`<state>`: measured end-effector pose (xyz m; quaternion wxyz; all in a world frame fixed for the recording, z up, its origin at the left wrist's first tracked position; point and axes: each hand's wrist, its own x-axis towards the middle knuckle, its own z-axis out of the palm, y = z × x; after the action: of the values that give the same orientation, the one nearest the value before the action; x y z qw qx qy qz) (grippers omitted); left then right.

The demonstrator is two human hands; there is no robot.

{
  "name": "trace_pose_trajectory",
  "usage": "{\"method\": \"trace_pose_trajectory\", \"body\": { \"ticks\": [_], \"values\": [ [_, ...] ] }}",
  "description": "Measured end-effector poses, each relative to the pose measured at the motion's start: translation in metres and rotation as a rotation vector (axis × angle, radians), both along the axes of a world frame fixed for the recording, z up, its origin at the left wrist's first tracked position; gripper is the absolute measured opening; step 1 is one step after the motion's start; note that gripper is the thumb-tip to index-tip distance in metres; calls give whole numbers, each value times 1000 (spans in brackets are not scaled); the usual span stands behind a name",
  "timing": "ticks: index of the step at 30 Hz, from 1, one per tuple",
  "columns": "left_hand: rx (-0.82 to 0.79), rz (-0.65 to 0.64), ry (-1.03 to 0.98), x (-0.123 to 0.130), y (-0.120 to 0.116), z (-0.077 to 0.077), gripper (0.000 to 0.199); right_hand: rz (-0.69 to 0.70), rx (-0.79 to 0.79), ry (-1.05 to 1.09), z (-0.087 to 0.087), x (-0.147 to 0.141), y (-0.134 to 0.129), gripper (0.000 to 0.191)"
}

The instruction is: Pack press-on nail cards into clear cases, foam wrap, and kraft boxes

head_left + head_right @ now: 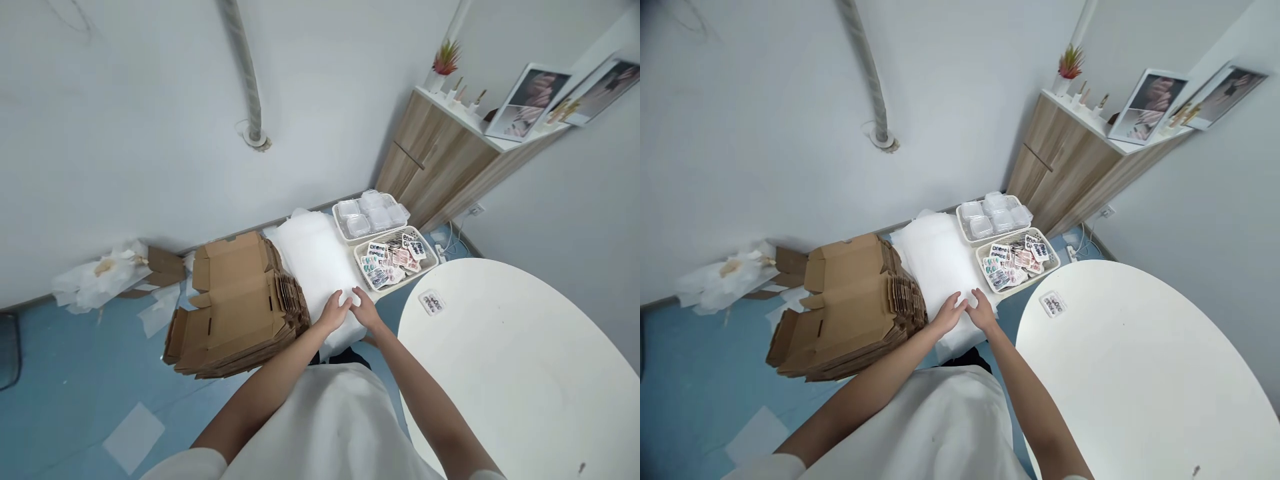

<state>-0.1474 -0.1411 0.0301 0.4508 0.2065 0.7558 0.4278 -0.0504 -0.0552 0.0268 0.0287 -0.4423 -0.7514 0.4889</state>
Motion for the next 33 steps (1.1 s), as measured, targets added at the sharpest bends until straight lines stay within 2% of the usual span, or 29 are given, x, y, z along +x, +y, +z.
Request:
{"method": "trace_pose_trajectory", "body": {
  "ticks": [5,8,10,12,16,21,23,27,33],
  "values": [
    [-73,74,-58,-1,27,-15,62,102,105,-60,-31,-23,22,65],
    [-142,135,-49,-1,36,-27,62,214,177,-45,-51,-26,21,60],
    [-173,191,-15,-1,39,-35,60,292,212,-48,-58,-26,16,59],
    [-174,240,24,-2,42,-41,51,358,231,-70,-58,-24,12,63],
    [-101,300,26,-7,46,-47,30,497,235,-64,-47,-23,10,71],
    [-174,490,7,-14,46,-52,22,638,211,48,-32,-25,15,66],
    [-204,534,-1,-15,45,-53,22,587,232,82,-28,-25,19,55],
    [-207,574,-27,-15,42,-51,20,289,307,103,-23,-27,26,34],
    [-161,591,-33,-16,40,-50,21,158,198,164,-24,-41,34,32]
  ]
}}
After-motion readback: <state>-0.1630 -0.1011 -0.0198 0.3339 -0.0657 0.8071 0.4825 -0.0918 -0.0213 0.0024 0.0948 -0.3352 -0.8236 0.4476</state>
